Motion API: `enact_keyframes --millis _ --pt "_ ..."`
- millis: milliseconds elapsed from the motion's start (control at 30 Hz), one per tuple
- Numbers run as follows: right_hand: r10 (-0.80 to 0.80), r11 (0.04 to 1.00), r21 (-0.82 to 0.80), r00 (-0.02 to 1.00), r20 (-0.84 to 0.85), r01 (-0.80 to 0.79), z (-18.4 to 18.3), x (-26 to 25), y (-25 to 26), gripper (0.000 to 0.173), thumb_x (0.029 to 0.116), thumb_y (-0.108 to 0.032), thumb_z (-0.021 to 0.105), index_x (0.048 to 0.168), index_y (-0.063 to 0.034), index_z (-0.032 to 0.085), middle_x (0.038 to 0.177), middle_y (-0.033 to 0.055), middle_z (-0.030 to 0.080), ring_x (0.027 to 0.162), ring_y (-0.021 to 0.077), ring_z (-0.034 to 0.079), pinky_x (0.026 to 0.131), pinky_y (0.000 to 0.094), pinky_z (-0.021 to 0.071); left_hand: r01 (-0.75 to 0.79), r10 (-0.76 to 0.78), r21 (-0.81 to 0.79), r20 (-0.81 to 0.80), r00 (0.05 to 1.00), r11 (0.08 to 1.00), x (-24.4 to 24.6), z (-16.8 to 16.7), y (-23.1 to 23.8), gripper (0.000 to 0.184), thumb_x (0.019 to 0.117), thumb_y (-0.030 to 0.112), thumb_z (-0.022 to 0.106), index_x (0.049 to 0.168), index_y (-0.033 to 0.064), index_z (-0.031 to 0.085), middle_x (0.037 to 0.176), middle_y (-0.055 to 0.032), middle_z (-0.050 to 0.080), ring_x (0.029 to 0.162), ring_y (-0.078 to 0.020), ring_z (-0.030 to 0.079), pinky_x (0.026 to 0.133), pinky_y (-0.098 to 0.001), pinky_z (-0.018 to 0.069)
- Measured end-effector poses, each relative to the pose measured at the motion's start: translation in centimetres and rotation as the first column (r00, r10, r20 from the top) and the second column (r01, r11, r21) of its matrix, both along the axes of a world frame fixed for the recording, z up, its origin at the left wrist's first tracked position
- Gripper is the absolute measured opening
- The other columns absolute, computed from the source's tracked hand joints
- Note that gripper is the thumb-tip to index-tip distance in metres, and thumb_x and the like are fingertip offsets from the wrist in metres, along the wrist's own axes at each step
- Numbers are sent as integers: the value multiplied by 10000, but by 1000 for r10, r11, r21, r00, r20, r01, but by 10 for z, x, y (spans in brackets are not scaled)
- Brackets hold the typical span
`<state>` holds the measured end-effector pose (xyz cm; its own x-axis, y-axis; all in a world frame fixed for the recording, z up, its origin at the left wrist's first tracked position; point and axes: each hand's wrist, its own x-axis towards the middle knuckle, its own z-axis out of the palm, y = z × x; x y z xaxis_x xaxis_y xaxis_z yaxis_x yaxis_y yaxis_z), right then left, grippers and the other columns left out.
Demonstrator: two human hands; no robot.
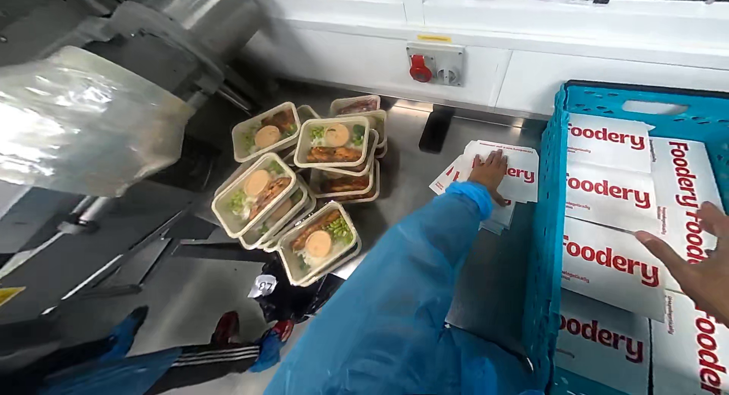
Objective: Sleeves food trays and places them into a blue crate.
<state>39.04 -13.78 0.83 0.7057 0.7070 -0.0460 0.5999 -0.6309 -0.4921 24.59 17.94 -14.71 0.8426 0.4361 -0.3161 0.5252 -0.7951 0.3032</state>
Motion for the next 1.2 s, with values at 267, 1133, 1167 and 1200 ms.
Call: enact_keyframes --millis 267,1133,1167,1200 --pt "113 993 3 968 -223 -115 6 -14 -6 893 886 -522 706 1570 -70 352 1474 221 518 1331 418 519 985 640 469 312 -310 -18 -182 933 950 -9 59 3 524 785 237 890 1186 -20 670 1256 -211 637 1180 -398 619 942 -572 534" --pt "146 973 216 944 -295 -83 14 -52 -53 612 948 -404 656 1423 -32 549 1292 120 677 1132 180 681 946 364 578 347 -341 142 -69 938 927 -37 70 -18 214 994 -3 549 1178 -66 639 1196 -226 668 1124 -409 644 929 -556 518" --pt "135 952 304 941 -309 -37 17 -57 -45 519 972 -343 638 1360 -1 591 1260 122 687 1089 165 695 911 336 593 232 -248 186 65 967 955 -54 79 -20 229 1024 28 503 1181 -77 632 1142 -242 683 1078 -418 666 888 -557 534" --pt "132 928 373 918 -373 18 22 -64 -35 452 999 -317 602 1312 9 616 1242 111 696 1075 168 705 887 336 610 115 -165 242 201 965 963 -77 93 -31 245 1032 70 499 1175 -81 629 1087 -252 689 1030 -420 681 841 -548 552"
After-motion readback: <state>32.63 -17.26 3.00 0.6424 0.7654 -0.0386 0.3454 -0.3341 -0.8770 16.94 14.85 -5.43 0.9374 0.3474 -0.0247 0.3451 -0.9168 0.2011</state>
